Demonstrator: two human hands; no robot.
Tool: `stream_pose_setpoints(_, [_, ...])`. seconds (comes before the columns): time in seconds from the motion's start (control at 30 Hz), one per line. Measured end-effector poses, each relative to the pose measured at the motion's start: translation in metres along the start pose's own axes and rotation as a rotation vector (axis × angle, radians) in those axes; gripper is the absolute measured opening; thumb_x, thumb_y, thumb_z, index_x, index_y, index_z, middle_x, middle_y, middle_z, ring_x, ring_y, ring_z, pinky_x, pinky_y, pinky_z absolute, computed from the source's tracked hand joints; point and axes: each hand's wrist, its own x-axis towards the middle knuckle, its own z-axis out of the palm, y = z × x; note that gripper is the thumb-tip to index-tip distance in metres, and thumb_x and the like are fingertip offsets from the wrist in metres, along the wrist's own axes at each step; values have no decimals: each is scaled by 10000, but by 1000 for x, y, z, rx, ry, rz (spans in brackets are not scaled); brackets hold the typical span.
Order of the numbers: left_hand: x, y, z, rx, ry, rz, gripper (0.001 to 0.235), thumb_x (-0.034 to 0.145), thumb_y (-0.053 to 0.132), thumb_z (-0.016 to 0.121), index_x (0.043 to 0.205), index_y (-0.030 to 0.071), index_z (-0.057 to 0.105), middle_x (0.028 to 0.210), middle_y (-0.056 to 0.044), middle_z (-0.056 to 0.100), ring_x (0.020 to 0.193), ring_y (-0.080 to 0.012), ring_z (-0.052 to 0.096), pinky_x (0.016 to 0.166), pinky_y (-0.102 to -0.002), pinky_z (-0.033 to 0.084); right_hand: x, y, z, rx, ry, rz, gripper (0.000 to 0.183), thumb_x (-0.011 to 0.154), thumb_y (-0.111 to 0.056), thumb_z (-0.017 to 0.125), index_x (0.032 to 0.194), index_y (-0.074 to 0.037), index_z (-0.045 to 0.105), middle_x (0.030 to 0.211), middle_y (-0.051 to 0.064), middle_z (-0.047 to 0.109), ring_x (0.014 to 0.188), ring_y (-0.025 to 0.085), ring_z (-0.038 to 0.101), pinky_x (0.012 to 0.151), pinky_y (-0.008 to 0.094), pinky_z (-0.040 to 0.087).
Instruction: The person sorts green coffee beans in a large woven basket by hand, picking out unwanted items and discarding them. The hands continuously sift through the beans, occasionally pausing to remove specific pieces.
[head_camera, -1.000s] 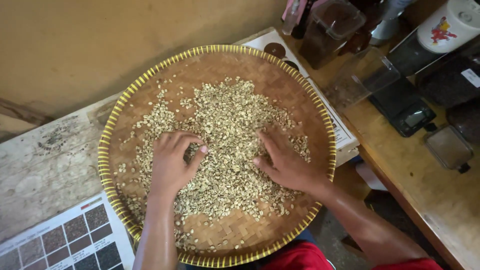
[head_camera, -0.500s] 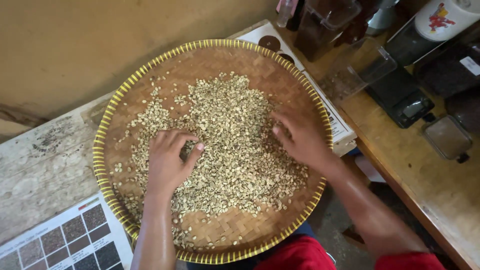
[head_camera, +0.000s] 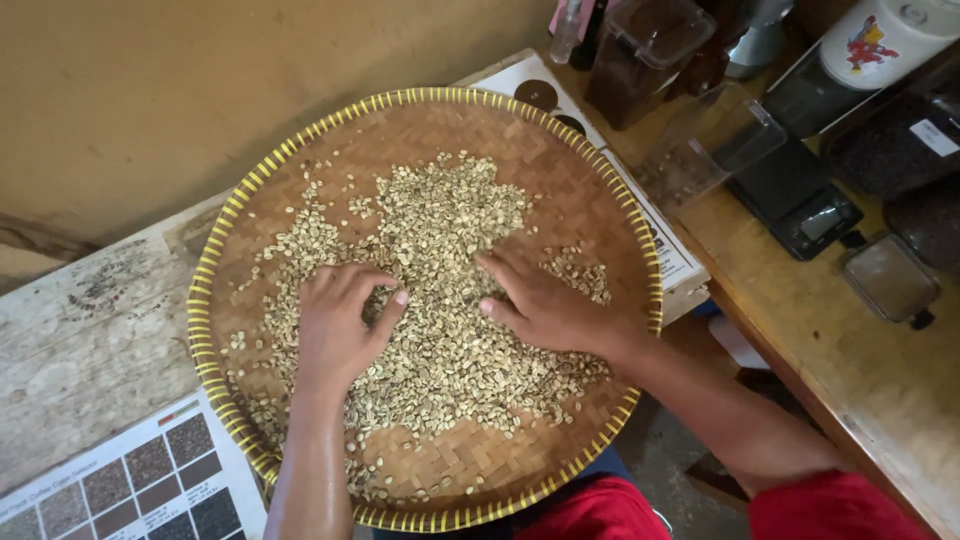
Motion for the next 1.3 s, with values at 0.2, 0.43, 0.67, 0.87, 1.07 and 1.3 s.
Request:
stream_pose_setpoints(0.2, [-1,-4,4,2,35,30,186,909,381,726,1043,254,706,1011,50,675,986,-227,603,814,-437,467,-11,-3,9,-48,-11,-165,519,1041,-292,473,1436,45,457,1485,384,374,1404,557,339,1093,684,363])
stream_pose_setpoints(0.43, [-1,2,-3,15,10,-7,215,939,422,699,1067,251,718,1034,34,685,1012,-224,613,838,-438,476,-14,32,30,-83,296,-377,388,999,-178,568,1378,-93,543,1395,245,544,1339,423,496,1103,616,399])
stream_pose_setpoints(0.67, [-2,1,6,20,28,43,205,925,418,708,1067,271,701,1039,47,678,992,-212,604,827,-426,469,-19,41,44,-268,333,-318,251,974,-224,626,1201,-128,671,1343,137,619,1268,370,568,1010,569,482])
stream_pose_setpoints(0.87, [3,19,-4,29,-38,38,260,973,421,644,1129,224,710,1122,-14,688,1059,-229,580,888,-443,468,-17,12,28,-177,367,-165,438,1000,-273,567,1372,-41,556,1415,257,525,1321,474,488,1071,625,388])
stream_pose_setpoints(1.07, [15,54,-22,113,-262,92,426,995,507,538,1291,223,655,1416,-49,597,1320,-258,493,1044,-501,425,-6,13,25,-106,270,-156,412,1036,-260,519,1361,-8,535,1401,287,519,1323,462,490,1090,634,379])
stream_pose_setpoints(1.3, [13,50,-13,58,-311,98,433,988,546,539,1221,222,708,1269,-75,652,1233,-280,583,1029,-506,445,27,36,-44,-747,630,-197,309,910,-205,665,1204,-127,718,1090,150,733,1077,389,684,939,526,491])
